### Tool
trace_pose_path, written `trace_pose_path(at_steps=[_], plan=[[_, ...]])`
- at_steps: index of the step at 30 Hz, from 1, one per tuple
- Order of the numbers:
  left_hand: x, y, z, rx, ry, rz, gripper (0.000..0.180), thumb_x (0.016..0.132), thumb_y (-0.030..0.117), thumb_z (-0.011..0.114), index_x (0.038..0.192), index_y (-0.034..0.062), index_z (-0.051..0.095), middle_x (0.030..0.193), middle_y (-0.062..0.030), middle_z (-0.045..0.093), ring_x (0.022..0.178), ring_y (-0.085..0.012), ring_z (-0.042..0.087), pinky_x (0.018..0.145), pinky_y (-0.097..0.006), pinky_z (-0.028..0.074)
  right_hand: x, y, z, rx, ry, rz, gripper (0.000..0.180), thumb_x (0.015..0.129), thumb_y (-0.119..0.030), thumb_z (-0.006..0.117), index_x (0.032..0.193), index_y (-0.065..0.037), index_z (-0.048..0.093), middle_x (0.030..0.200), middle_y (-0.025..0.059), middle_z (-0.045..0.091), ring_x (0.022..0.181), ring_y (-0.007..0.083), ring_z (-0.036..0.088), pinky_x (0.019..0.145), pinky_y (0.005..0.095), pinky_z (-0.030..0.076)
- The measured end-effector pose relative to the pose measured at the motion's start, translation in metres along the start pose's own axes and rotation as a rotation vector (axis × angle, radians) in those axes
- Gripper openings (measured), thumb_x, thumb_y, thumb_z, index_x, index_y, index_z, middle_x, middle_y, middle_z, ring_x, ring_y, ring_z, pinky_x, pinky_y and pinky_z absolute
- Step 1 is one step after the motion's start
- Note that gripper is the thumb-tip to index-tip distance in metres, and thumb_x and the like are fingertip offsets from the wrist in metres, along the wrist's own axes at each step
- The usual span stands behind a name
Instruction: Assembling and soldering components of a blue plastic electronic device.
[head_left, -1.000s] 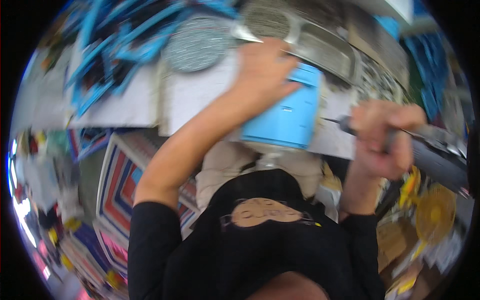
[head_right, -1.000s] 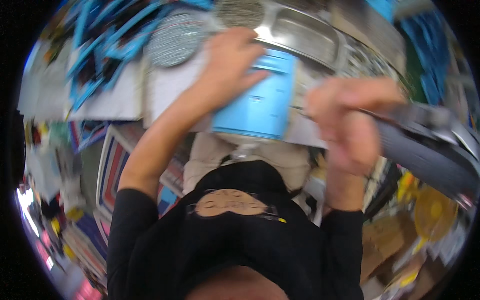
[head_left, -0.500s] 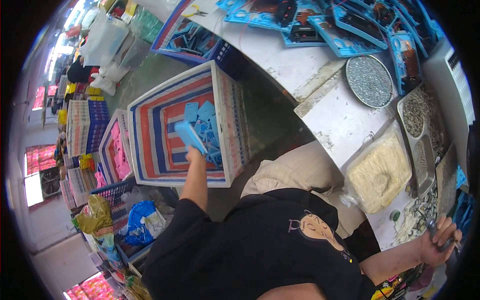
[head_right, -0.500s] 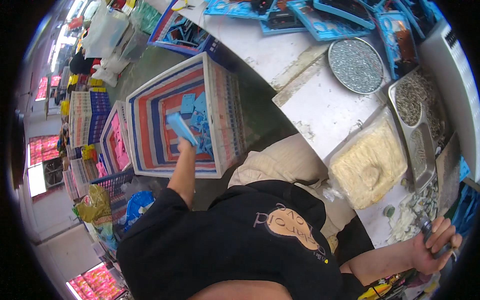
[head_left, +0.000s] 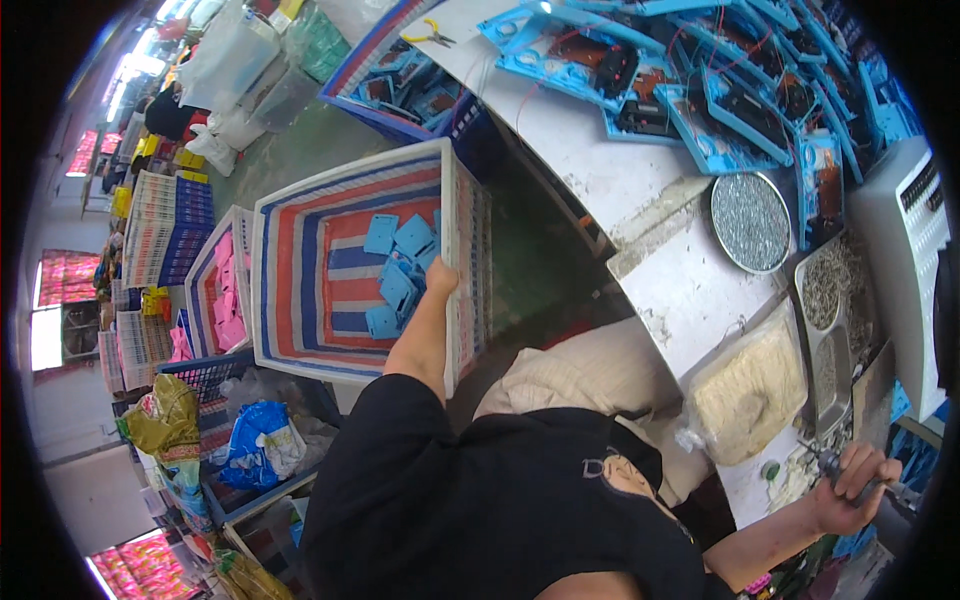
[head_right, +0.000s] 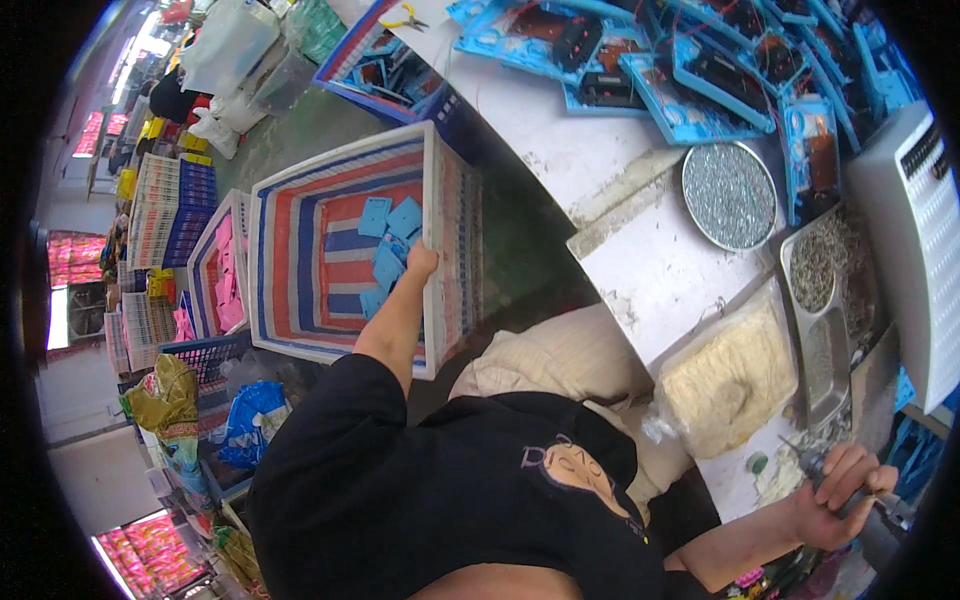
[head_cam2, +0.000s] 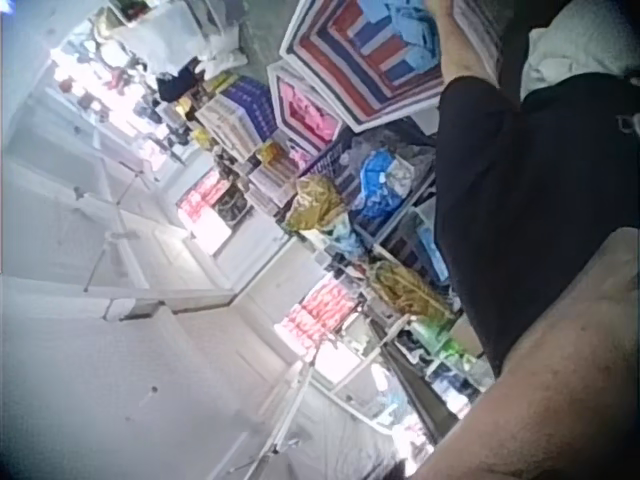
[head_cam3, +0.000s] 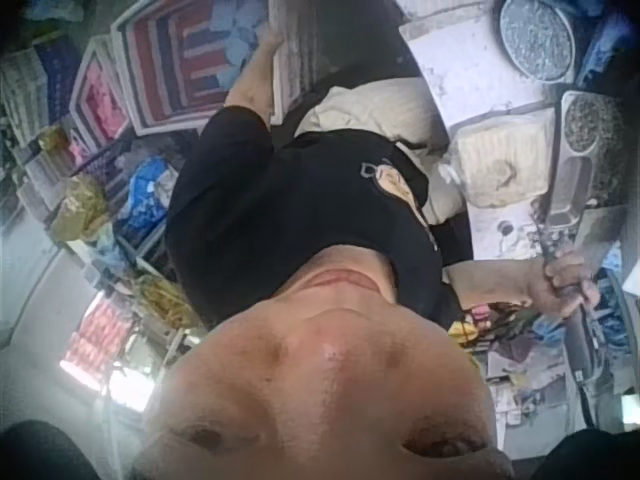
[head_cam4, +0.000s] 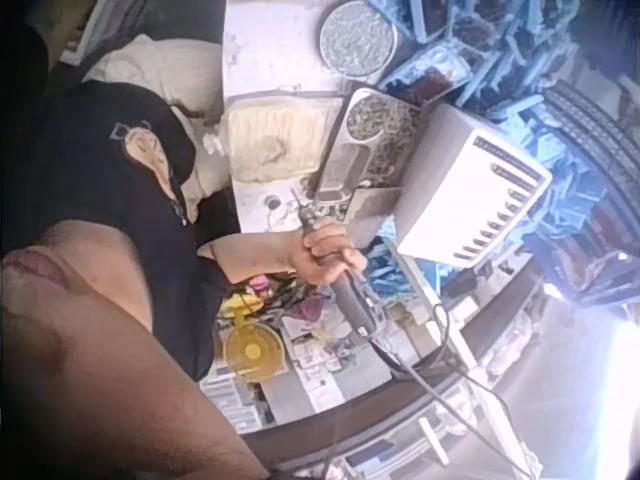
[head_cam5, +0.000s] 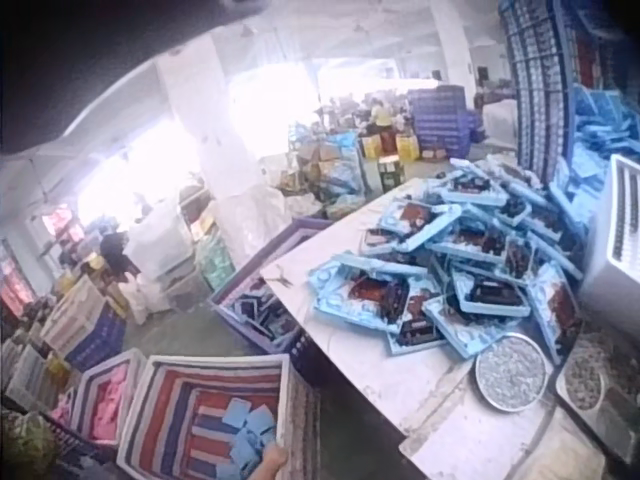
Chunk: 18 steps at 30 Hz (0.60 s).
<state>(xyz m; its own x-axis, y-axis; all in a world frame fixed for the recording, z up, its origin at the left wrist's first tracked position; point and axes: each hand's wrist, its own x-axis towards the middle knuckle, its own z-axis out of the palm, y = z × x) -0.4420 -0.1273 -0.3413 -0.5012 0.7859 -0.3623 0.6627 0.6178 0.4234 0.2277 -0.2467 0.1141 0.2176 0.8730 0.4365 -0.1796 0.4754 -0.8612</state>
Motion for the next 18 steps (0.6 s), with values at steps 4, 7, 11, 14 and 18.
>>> trace_pose_path(at_steps=[4, 7, 11, 14, 18], plan=[[-0.047, -0.003, 0.007, 0.085, -0.047, 0.111, 0.04, 0.081, 0.011, 0.063, 0.121, 0.0035, 0.061, 0.111, -0.028, 0.069, 0.109, -0.0464, 0.064, 0.092, -0.051, 0.051, 0.001, 0.014, -0.001, 0.002, 0.056, -0.026, 0.019, 0.099, -0.021, 0.055, 0.108, -0.005, 0.053, 0.06, -0.0045, 0.04, 0.052, 0.0069, 0.038, 0.062, 0.0276, 0.034], [-0.102, -0.018, 0.009, 0.1, -0.132, 0.186, 0.04, 0.081, 0.009, 0.062, 0.121, 0.005, 0.058, 0.107, -0.0289, 0.069, 0.105, -0.0481, 0.064, 0.089, -0.053, 0.051, 0.01, 0.019, 0.004, 0.049, 0.019, -0.009, 0.019, 0.1, -0.021, 0.055, 0.109, -0.005, 0.053, 0.059, -0.0046, 0.04, 0.053, 0.0067, 0.039, 0.062, 0.027, 0.034], [-0.178, -0.043, 0.011, 0.234, -0.32, 0.235, 0.058, 0.081, 0.009, 0.062, 0.138, 0.0102, 0.049, 0.105, -0.0275, 0.069, 0.102, -0.047, 0.066, 0.088, -0.053, 0.052, 0.02, 0.019, 0.01, 0.037, -0.034, -0.024, 0.018, 0.1, -0.021, 0.055, 0.109, -0.005, 0.053, 0.06, -0.0045, 0.04, 0.052, 0.0064, 0.038, 0.062, 0.0263, 0.034], [-0.227, -0.06, -0.006, 0.353, -0.523, 0.23, 0.07, 0.08, 0.011, 0.065, 0.147, 0.0099, 0.043, 0.108, -0.026, 0.069, 0.102, -0.0452, 0.067, 0.089, -0.052, 0.053, 0.02, 0.022, 0.011, 0.038, -0.044, -0.025, 0.018, 0.1, -0.021, 0.054, 0.109, -0.005, 0.053, 0.06, -0.0044, 0.04, 0.052, 0.0063, 0.038, 0.062, 0.0263, 0.034], [-0.231, -0.109, -0.012, 0.506, -0.881, 0.354, 0.073, 0.077, 0.019, 0.069, 0.147, 0.0092, 0.048, 0.111, -0.027, 0.068, 0.108, -0.0426, 0.066, 0.091, -0.051, 0.053, 0.012, 0.017, 0.009, 0.036, -0.024, -0.006, 0.019, 0.1, -0.021, 0.055, 0.109, -0.005, 0.054, 0.06, -0.0042, 0.041, 0.052, 0.0061, 0.038, 0.062, 0.0265, 0.034]])
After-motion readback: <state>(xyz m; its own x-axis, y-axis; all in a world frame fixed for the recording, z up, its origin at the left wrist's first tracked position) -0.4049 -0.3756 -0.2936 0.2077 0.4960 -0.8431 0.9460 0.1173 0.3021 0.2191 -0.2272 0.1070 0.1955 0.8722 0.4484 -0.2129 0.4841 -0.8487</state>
